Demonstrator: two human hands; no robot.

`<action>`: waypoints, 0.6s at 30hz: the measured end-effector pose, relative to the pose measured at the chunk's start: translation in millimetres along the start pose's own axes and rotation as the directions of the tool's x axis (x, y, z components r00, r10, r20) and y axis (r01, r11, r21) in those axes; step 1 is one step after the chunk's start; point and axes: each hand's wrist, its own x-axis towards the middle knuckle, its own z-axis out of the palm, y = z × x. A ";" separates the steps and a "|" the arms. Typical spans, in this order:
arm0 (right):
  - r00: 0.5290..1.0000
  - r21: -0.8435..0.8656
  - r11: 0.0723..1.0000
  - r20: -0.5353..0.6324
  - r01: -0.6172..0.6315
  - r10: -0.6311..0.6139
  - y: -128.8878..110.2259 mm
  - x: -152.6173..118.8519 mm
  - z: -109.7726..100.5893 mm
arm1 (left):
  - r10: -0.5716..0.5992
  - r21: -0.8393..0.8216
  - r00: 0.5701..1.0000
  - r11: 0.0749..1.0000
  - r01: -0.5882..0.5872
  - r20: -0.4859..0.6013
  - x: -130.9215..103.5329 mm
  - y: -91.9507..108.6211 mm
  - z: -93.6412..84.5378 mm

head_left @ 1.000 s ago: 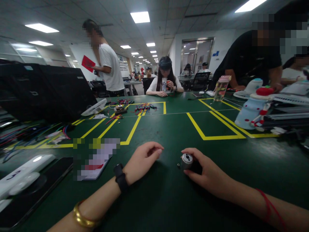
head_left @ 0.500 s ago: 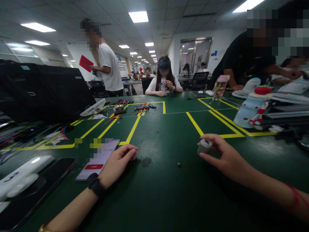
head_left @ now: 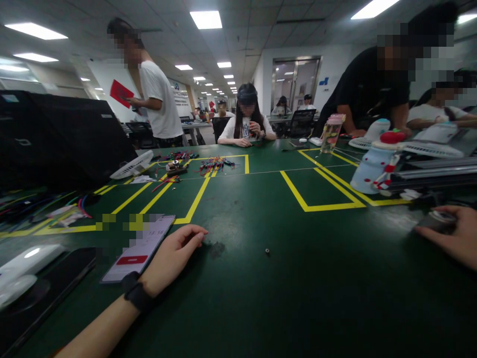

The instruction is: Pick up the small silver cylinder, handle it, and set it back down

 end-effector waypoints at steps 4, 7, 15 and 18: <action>0.996 -0.049 0.996 -0.047 0.071 -0.073 -83.1 5.7 -31.7 | 0.017 0.045 1.000 0.999 -0.017 -0.001 0.1 2.5 0.6; 0.929 0.351 0.920 0.250 0.177 -0.274 -172.1 5.7 -49.1 | 0.021 0.054 1.000 0.998 -0.021 0.004 0.3 2.5 0.7; 0.622 0.796 0.579 0.366 0.177 -0.692 -326.6 -11.4 -45.6 | 0.019 0.042 0.999 0.999 -0.021 0.047 0.5 -3.5 -3.4; 0.627 0.793 0.568 0.332 0.219 -0.705 -334.5 -13.9 -42.1 | 0.011 0.046 0.999 0.999 -0.014 0.053 0.1 -4.2 -4.1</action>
